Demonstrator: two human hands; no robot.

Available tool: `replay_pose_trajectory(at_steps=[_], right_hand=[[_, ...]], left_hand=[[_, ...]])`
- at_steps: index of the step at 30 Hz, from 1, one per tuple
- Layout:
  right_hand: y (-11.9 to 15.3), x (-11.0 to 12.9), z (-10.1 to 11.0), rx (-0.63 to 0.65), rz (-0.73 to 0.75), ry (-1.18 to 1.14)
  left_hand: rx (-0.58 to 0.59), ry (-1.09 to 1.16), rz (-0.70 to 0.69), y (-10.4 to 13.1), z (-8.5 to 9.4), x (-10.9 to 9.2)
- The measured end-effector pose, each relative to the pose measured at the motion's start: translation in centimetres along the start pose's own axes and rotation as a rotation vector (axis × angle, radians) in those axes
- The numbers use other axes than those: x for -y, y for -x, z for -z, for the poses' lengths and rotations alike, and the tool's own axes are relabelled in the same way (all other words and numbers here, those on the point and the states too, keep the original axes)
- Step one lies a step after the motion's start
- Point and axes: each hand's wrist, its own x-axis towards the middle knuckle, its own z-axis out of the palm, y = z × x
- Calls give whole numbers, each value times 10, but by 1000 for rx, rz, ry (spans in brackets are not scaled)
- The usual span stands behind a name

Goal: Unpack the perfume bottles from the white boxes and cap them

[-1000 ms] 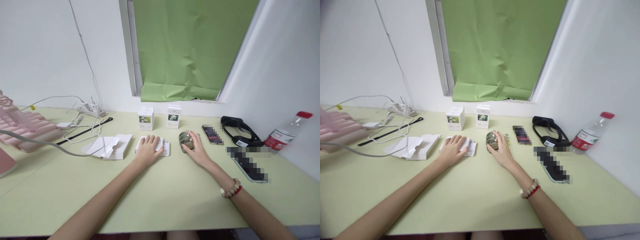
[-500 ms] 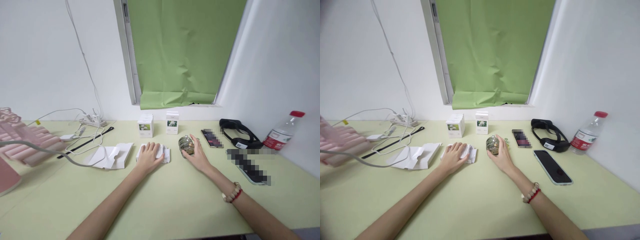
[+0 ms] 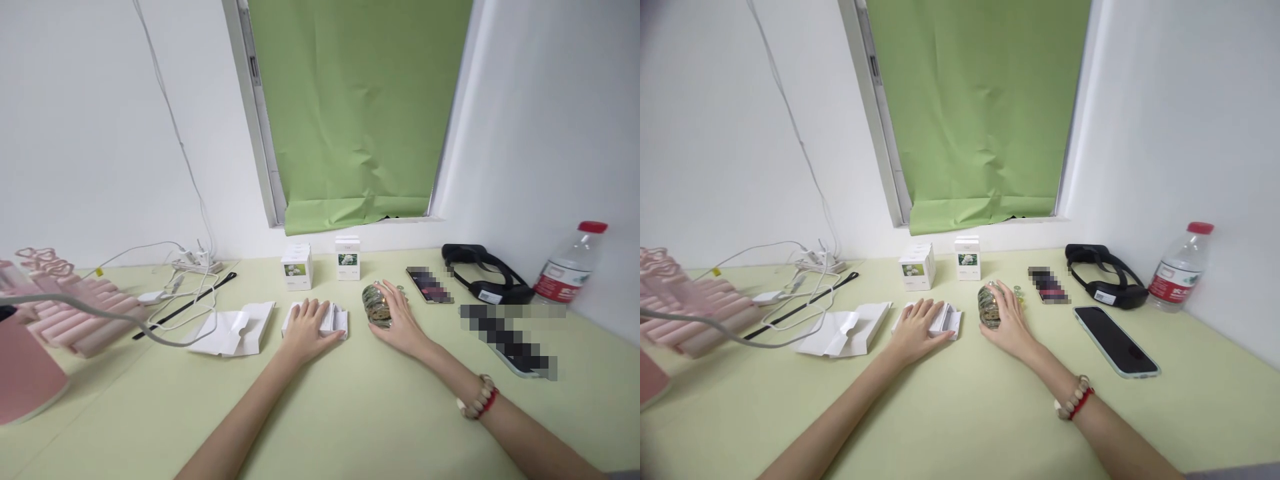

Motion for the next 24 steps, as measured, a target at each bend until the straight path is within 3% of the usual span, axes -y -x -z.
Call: replay_pose_trajectory(at_steps=[8, 12, 17, 22, 24], right_hand=[[0, -1, -5, -30, 5, 24], [-1, 2, -1, -118, 61, 53], [3, 24, 11, -224, 261, 28], [12, 44, 7, -52, 375, -44], [13, 45, 5, -52, 353, -54]], left_hand=[[0, 22, 6, 0, -4, 3], [-24, 26, -16, -2, -2, 3], [-167, 33, -64, -3, -4, 0], [-350, 7, -137, -2, -3, -9], [-436, -7, -170, -1, -1, -13]])
